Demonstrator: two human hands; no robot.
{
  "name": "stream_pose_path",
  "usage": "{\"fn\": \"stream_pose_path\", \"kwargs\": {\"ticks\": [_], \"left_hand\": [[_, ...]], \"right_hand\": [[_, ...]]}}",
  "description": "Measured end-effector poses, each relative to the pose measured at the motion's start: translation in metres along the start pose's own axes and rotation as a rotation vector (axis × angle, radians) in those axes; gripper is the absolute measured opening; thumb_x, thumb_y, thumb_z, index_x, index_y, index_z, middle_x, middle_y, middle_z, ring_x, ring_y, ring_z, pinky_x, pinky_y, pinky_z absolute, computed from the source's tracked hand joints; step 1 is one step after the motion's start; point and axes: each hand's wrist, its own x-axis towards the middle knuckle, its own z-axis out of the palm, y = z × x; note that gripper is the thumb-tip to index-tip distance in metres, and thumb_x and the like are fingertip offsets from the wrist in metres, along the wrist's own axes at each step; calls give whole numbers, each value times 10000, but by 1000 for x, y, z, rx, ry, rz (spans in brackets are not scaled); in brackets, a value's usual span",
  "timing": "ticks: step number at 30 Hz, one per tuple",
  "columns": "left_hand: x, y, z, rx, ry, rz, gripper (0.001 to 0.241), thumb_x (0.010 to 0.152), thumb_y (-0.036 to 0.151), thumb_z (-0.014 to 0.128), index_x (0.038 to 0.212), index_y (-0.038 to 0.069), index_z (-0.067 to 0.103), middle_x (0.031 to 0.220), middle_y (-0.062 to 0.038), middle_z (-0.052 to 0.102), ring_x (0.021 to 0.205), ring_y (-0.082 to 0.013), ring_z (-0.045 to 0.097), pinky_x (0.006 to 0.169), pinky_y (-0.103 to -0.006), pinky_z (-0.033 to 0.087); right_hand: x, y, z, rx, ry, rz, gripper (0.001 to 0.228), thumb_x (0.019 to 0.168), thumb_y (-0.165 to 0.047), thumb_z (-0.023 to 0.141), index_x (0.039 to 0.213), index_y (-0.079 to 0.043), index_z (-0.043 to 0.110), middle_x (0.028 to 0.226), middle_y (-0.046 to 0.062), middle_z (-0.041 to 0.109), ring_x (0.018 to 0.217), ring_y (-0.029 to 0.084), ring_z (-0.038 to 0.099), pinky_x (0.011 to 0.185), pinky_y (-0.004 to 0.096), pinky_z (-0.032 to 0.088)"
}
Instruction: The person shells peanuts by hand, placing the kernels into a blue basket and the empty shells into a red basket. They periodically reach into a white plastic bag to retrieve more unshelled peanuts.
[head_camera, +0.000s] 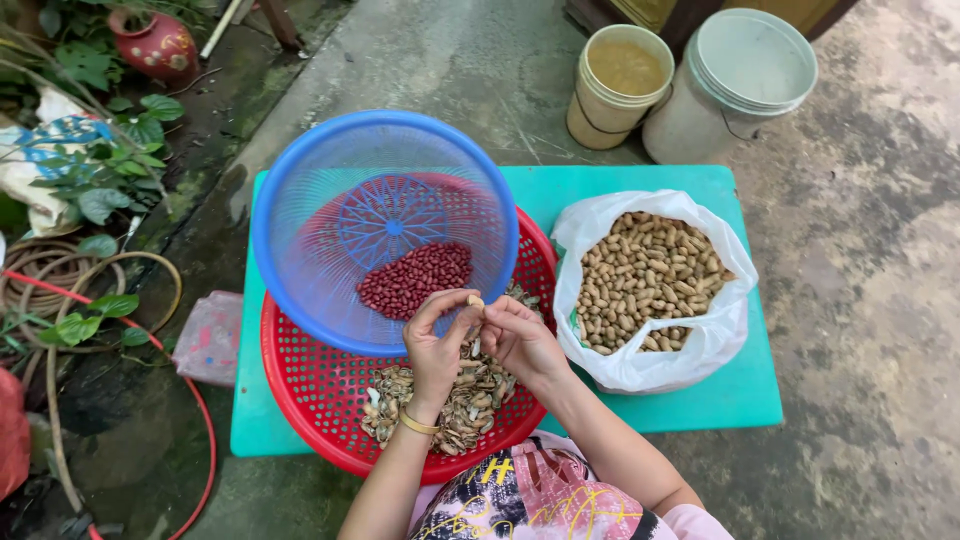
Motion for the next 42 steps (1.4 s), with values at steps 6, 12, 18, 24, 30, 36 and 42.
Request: {"fn": "stream_pose_path", "kwargs": {"ticks": [6,12,18,24,30,36,42], "left_hand": [[3,2,-17,-78,55,-51,140,922,62,758,1024,-33,753,1004,-55,726,879,-106,671,804,-263,543],[5,-3,-17,-278,89,-158,129,927,50,744,1010,-48,757,995,-40,704,830,-96,643,789,-262,523],[11,-17,-29,-240,76,-234,201,877,51,791,1063,-22,774,940,-37,764,822,-87,674,770,-248,538],[32,-20,-47,68,17,21,148,881,47,812,1020,-3,797,910,-61,781,797,-91,711,748,-242,579],[51,-39,-52,-10,87,-45,157,898,42,792,1044,-13,793,929,-57,778,812,-80,679,744,-234,548],[71,-72,-64,-340,167,-293,174,908,80,772,1060,-5,784,962,-61,789,837,-93,707,790,-237,557],[84,-61,-79,8,204,-215,189,891,96,787,1061,16,792,902,-70,789,783,-100,707,738,-244,557]], "right_hand": [[5,0,14,-429,-34,-91,116,958,-119,730,954,-25,662,837,49,696,713,120,639,663,268,505],[16,-17,29,-668,-11,-303,116,945,-91,718,1014,-2,691,873,25,711,768,88,624,706,255,511],[32,-31,46,-738,-137,-337,190,959,-37,701,1109,69,751,1005,95,690,856,142,669,757,287,546],[56,-46,52,-812,-267,-258,230,898,10,714,1114,79,753,1050,125,702,856,169,704,775,297,577],[90,-27,44,-740,-250,-382,183,869,41,704,1036,99,753,951,127,706,768,174,709,673,298,574],[133,-7,21,-457,-90,-226,137,885,9,670,994,44,745,917,116,758,774,167,723,701,292,594],[137,-5,18,-625,59,-339,135,906,-17,698,1030,26,732,912,94,743,789,144,709,694,278,574]]}}
